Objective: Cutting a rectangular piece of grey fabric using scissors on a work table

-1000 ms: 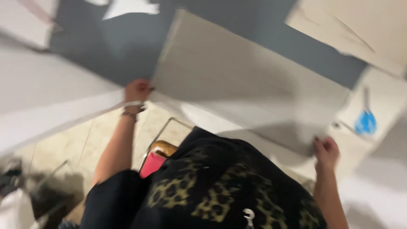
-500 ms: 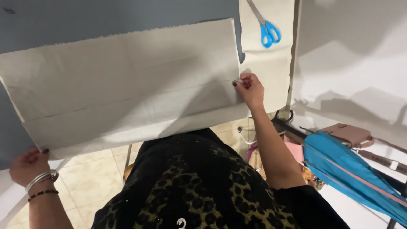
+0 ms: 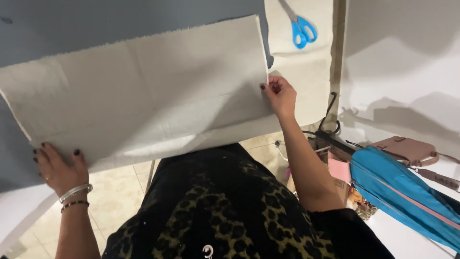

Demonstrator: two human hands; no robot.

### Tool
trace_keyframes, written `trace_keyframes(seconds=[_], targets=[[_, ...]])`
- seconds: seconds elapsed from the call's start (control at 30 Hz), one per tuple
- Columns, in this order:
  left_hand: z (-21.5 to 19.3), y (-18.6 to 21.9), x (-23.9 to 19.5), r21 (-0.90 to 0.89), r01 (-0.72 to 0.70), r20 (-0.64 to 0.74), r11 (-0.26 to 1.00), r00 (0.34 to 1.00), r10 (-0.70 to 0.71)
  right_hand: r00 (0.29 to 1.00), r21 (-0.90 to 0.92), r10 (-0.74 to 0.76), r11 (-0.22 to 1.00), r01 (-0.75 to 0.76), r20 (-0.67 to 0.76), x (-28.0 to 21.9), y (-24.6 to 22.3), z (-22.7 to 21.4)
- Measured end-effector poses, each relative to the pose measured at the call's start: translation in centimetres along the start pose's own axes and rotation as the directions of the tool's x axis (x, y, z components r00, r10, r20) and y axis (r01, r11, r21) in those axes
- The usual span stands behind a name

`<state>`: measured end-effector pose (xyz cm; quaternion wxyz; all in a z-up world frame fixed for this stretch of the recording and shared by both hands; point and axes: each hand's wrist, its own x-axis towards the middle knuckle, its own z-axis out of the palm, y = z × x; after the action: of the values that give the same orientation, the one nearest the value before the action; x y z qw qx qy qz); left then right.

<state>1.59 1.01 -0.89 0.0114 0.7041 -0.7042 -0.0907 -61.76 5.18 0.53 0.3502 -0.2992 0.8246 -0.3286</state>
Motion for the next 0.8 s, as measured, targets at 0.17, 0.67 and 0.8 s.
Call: trace_keyframes(seconds=[0.17, 0.67, 0.8], targets=[[0.8, -0.4, -0.1, -0.086, 0.009, 0.001, 0.996, 1.0, -0.009, 0.998, 0.124, 0.041, 0.992, -0.034, -0.055, 0.8, 1.5, 0.6], [-2.0, 0.0, 0.4, -0.173, 0.126, 0.241, 0.977, 0.967, -0.082, 0.942, -0.192, 0.248, 0.959, -0.207, 0.227, -1.1, 3.0, -3.3], [-3.7, 0.4, 1.0, -0.199, 0.115, 0.287, 0.973, 0.956, -0.054, 0.945, -0.309, 0.264, 0.93, -0.198, 0.19, -2.8, 0.9, -2.6]])
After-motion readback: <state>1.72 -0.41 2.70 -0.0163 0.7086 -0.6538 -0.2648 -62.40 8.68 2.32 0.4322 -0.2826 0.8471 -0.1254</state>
